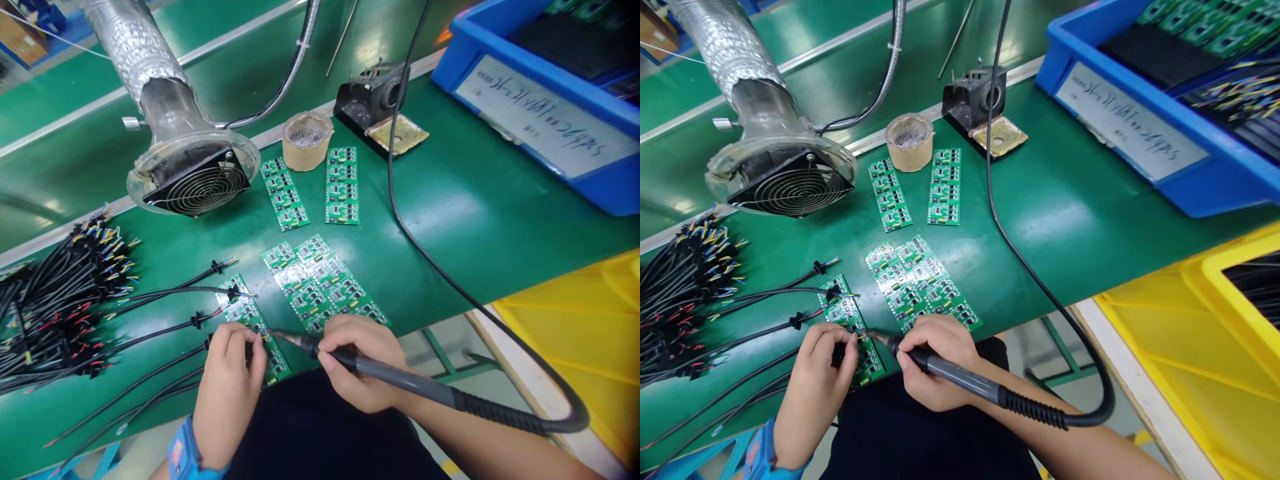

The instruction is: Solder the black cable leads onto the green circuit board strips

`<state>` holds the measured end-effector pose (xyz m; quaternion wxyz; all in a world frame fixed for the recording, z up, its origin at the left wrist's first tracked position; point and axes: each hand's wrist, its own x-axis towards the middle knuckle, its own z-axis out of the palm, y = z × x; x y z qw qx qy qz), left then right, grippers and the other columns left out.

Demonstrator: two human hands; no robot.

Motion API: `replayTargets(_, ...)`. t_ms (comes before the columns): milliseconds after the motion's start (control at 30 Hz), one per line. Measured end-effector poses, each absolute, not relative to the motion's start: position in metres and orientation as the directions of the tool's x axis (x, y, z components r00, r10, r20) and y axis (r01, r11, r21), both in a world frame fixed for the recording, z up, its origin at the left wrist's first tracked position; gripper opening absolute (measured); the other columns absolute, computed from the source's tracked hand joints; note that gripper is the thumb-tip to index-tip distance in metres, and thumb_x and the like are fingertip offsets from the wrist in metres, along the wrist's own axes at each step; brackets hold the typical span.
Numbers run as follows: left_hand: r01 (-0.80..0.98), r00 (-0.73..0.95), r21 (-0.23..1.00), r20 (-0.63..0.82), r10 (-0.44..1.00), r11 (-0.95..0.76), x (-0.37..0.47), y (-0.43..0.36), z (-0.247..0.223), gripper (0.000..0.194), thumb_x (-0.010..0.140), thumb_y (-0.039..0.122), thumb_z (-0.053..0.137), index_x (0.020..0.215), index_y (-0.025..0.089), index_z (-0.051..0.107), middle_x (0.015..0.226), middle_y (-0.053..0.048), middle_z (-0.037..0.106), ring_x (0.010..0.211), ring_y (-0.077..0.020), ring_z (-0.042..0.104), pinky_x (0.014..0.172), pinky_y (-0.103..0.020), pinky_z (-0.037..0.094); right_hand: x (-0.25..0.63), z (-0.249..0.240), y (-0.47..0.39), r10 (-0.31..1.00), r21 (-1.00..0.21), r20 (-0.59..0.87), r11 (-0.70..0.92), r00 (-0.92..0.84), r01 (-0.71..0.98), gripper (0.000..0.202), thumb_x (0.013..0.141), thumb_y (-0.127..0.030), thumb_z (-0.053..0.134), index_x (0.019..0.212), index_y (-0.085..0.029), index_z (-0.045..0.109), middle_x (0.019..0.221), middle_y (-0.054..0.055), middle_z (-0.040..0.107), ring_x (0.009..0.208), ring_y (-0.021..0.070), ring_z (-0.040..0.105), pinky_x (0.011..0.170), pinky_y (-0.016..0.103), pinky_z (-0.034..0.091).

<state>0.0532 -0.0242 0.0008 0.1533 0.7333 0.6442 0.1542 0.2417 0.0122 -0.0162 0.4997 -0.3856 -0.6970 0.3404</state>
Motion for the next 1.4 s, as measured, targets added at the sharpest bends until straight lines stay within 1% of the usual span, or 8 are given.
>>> replayTargets(233,0.912,0.082,0.395,0.096,0.992,-0.114,0.059,-0.025,-0.001,0.006,0.085,0.013,0.047,0.085,0.018,0.045,0.086,-0.004,0.048,0.083,-0.0178,0.053,0.076,-0.033,0.047,0.241,-0.016,0.013,0.873,-0.847,0.437,0.481,-0.216,0.229,0.012,0.068,-0.012,0.053,0.073,-0.023,0.053,0.052,-0.002,0.057,0.046,0.0128,0.057,0.045,0.024,0.047)
replayTargets(467,0.92,0.073,0.378,0.083,0.994,-0.099,0.062,-0.026,0.0,0.006,0.085,0.012,0.048,0.084,0.017,0.045,0.086,-0.005,0.047,0.083,-0.0177,0.052,0.073,-0.033,0.047,0.245,-0.018,0.011,0.902,-0.9,0.403,0.421,-0.153,0.113,0.014,0.068,-0.009,0.052,0.075,-0.022,0.054,0.054,-0.001,0.055,0.046,0.0136,0.055,0.044,0.026,0.047)
replayTargets(567,0.918,0.071,0.385,0.072,0.995,-0.094,0.062,-0.026,0.001,0.005,0.085,0.014,0.048,0.084,0.017,0.046,0.086,-0.005,0.046,0.083,-0.0182,0.052,0.072,-0.033,0.048,0.246,-0.018,0.011,0.91,-0.909,0.384,0.402,-0.155,0.111,0.013,0.069,-0.01,0.052,0.074,-0.021,0.054,0.055,0.0,0.055,0.047,0.0138,0.055,0.044,0.026,0.047)
replayTargets(733,0.938,0.072,0.331,0.097,0.993,-0.101,0.061,-0.025,0.001,0.004,0.084,0.015,0.047,0.087,0.017,0.049,0.1,-0.009,0.047,0.101,-0.0239,0.051,0.084,-0.04,0.048,0.244,-0.015,0.013,0.903,-0.892,0.385,0.417,-0.191,0.174,0.011,0.07,-0.011,0.054,0.074,-0.021,0.054,0.056,-0.001,0.056,0.047,0.0127,0.055,0.045,0.024,0.047)
replayTargets(1000,0.952,0.161,0.252,0.07,0.984,-0.174,0.057,-0.024,0.0,0.008,0.082,0.01,0.048,0.085,0.017,0.048,0.097,-0.008,0.049,0.098,-0.0228,0.053,0.088,-0.041,0.047,0.242,-0.014,0.014,0.907,-0.89,0.372,0.409,-0.197,0.202,0.012,0.07,-0.011,0.055,0.075,-0.021,0.054,0.057,-0.002,0.057,0.049,0.011,0.056,0.047,0.022,0.047)
replayTargets(1100,0.946,0.174,0.27,0.048,0.984,-0.181,0.055,-0.022,-0.001,0.01,0.082,0.009,0.046,0.085,0.018,0.048,0.097,-0.008,0.048,0.098,-0.0223,0.053,0.087,-0.04,0.047,0.242,-0.015,0.014,0.904,-0.883,0.378,0.416,-0.198,0.218,0.011,0.069,-0.011,0.056,0.074,-0.021,0.055,0.057,-0.002,0.058,0.049,0.0106,0.056,0.048,0.021,0.047)
replayTargets(1267,0.93,0.122,0.35,-0.004,0.992,-0.113,0.056,-0.016,0.002,0.009,0.084,0.009,0.045,0.084,0.017,0.048,0.092,-0.006,0.047,0.089,-0.0195,0.053,0.084,-0.037,0.048,0.24,-0.014,0.016,0.901,-0.875,0.377,0.422,-0.215,0.237,0.011,0.07,-0.012,0.056,0.075,-0.021,0.055,0.058,-0.002,0.059,0.05,0.0109,0.056,0.047,0.022,0.047)
replayTargets(1400,0.919,0.094,0.384,-0.001,0.996,-0.086,0.058,-0.014,0.003,0.006,0.085,0.011,0.046,0.083,0.016,0.048,0.091,-0.006,0.047,0.088,-0.0187,0.052,0.083,-0.035,0.047,0.24,-0.013,0.017,0.889,-0.867,0.393,0.443,-0.234,0.229,0.012,0.07,-0.01,0.056,0.076,-0.02,0.055,0.057,-0.001,0.06,0.049,0.0106,0.057,0.047,0.021,0.047)
